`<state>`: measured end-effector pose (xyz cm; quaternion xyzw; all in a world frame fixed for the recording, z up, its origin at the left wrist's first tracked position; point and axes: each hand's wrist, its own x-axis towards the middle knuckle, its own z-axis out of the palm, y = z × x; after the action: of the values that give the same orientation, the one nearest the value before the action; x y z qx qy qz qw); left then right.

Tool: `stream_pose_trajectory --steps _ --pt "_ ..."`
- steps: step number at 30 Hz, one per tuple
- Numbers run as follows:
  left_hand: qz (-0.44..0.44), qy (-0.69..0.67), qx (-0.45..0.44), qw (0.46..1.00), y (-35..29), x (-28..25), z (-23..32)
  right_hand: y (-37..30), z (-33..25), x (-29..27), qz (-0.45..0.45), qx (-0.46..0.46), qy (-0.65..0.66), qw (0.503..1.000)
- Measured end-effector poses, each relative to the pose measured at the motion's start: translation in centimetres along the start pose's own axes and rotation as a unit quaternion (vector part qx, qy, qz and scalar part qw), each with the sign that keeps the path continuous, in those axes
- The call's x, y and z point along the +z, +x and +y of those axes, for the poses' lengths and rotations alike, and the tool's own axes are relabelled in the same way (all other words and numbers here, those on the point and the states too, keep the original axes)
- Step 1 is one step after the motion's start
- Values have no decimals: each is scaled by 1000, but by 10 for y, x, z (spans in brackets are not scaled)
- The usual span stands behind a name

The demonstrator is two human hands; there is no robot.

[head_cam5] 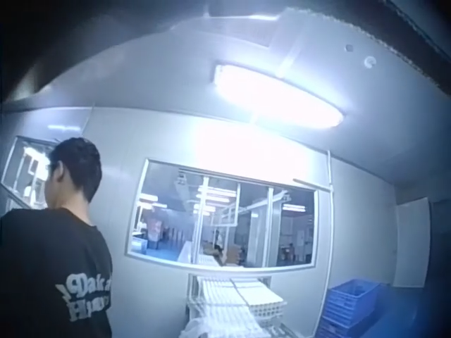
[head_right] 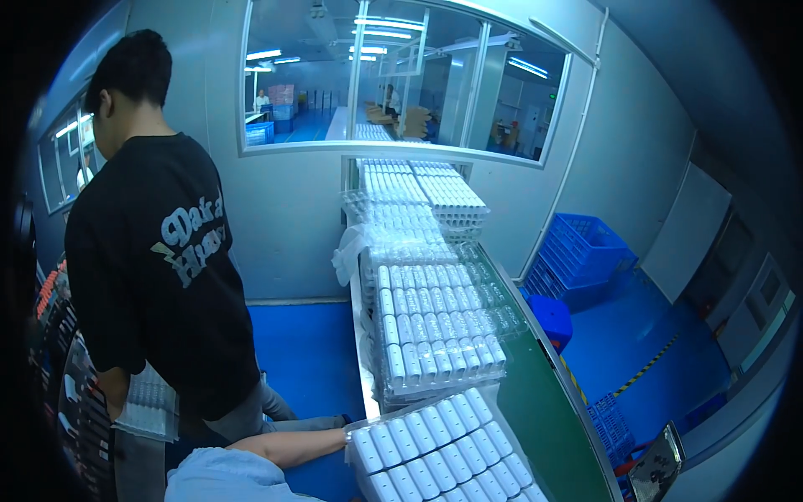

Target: Sorting and packing small cylindrical parts into plastic trays on an assembly line.

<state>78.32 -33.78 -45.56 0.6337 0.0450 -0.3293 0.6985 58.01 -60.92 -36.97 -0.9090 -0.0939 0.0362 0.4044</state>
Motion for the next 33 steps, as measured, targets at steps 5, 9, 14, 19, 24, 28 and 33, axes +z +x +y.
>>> stream_pose_trajectory --steps 5,9,14,19,24,28,33 --pt "40 29 28 998 -27 -51 7 26 -7 21 12 -29 9 999" --pt "73 45 41 995 -55 -89 2 41 -15 39 12 -47 15 999" --pt "102 41 63 992 -81 -108 -14 51 -18 36 5 -62 -2 998" --pt "116 37 97 988 -85 -117 -21 70 -17 17 12 -79 -35 996" --pt "136 33 133 981 -88 -121 -30 90 -13 -3 19 -100 -64 993" --pt "179 33 155 971 -116 -144 -46 113 -22 3 9 -133 -70 989" --pt "272 13 151 950 -205 -174 -106 136 -49 44 -53 -184 -61 980"
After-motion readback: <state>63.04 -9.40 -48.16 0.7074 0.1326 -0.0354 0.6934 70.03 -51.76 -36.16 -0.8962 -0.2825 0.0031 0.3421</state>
